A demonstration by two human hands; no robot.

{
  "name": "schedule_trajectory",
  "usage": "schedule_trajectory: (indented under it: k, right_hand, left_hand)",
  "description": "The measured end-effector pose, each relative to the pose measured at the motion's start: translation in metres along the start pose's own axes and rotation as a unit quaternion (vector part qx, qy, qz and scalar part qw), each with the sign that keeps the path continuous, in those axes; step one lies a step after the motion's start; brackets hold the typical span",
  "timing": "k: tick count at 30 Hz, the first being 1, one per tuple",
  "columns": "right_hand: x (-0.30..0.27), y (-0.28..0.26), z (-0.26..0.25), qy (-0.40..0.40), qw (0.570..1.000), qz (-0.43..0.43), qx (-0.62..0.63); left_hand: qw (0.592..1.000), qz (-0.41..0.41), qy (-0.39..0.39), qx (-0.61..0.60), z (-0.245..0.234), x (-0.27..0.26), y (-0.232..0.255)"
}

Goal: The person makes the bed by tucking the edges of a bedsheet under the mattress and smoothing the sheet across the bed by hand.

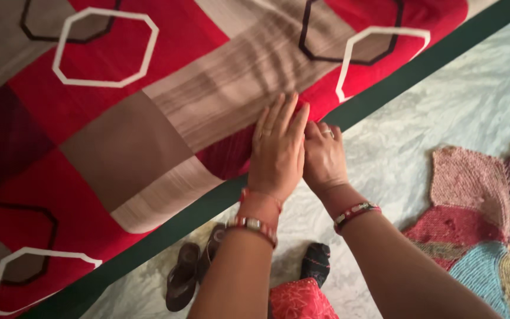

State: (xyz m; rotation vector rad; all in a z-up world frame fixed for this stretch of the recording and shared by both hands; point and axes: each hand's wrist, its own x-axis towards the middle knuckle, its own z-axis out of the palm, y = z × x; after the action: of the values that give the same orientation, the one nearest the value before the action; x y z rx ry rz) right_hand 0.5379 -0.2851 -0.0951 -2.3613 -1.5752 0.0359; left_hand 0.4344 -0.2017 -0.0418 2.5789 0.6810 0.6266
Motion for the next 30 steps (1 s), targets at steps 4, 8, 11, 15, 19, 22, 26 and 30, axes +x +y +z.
schedule_trajectory:
  k: [4,8,11,15,19,22,26,30]
  right_hand:
    - [-0.003,-0.006,-0.005,0.083,0.995,-0.048,-0.022]
    - [-0.018,-0.011,-0.022,0.037,0.998,-0.031,-0.028]
    - [-0.033,-0.006,-0.037,0.054,0.996,-0.065,0.007]
    - [-0.035,-0.007,-0.04,0.052,0.997,-0.051,0.024]
    - [-0.026,-0.011,-0.026,0.026,1.0,-0.011,-0.001]
    - [-0.027,-0.016,-0.019,0.042,0.999,0.01,0.021]
    - [-0.034,-0.028,-0.02,0.059,0.996,0.023,0.067]
    - [-0.032,-0.038,-0.022,0.009,1.0,0.009,0.003]
  left_hand:
    - [0.997,-0.02,0.029,-0.064,-0.014,-0.06,0.021]
    - [0.981,-0.115,0.009,-0.159,-0.016,-0.095,0.022]
    - [0.939,-0.216,0.054,-0.262,0.001,-0.103,0.018]
    - [0.77,-0.398,0.082,-0.491,0.032,-0.097,-0.001]
    - [0.507,-0.501,0.191,-0.675,0.037,-0.092,-0.014]
    - [0.418,-0.513,0.25,-0.707,0.035,-0.081,-0.014]
    - [0.344,-0.488,0.319,-0.736,0.038,-0.066,-0.011]
    - [0.272,-0.451,0.375,-0.763,0.044,-0.049,-0.004]
